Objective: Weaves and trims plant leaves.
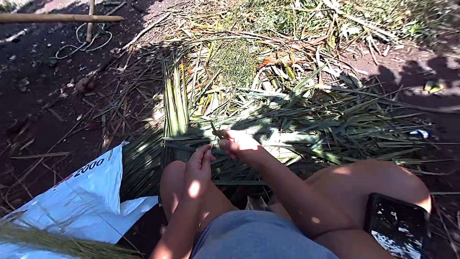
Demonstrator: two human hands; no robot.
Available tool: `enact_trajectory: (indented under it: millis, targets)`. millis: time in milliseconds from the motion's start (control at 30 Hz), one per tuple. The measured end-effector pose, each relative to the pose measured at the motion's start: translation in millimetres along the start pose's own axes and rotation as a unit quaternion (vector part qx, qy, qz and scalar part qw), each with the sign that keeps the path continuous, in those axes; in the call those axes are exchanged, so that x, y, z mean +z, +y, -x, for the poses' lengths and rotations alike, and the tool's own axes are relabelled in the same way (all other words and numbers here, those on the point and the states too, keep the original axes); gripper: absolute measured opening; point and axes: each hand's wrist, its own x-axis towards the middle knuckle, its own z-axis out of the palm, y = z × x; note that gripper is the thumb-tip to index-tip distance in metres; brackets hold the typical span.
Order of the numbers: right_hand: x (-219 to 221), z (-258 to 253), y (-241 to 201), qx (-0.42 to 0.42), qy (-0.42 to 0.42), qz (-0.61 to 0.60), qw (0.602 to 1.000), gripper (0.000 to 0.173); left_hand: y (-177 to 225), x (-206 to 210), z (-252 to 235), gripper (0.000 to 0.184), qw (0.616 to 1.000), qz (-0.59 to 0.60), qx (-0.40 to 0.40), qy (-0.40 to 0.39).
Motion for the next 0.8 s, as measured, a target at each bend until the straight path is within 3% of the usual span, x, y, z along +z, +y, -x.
enact_trajectory:
  millis: [300,500,600,700,800]
  targets:
    - [-23.1,-1.6,-11.0,0.056,0.09,-0.083,0.991,0.031,-4.7,-16.1,13.5,0.029,0.999,-0.032,0.034,-0.02]
    - [-64.2,-2.0,-4.9,-0.002,0.155,-0.184,0.971,0.027,-41.0,-57.7,23.4,0.029,0.991,-0.089,0.063,-0.071]
    - [-87.2,4.3,-1.6,-0.035,0.178,-0.22,0.958,0.026,-56.1,-97.1,30.2,0.029,0.986,-0.104,0.019,-0.125]
    - [-97.2,9.8,-4.5,-0.037,0.215,-0.226,0.949,0.023,-86.0,-134.1,35.1,0.025,0.983,-0.044,-0.046,-0.17]
    - [-94.7,7.0,-0.4,-0.051,0.208,-0.237,0.948,0.027,-96.4,-142.6,32.6,0.022,0.973,-0.035,-0.119,-0.193]
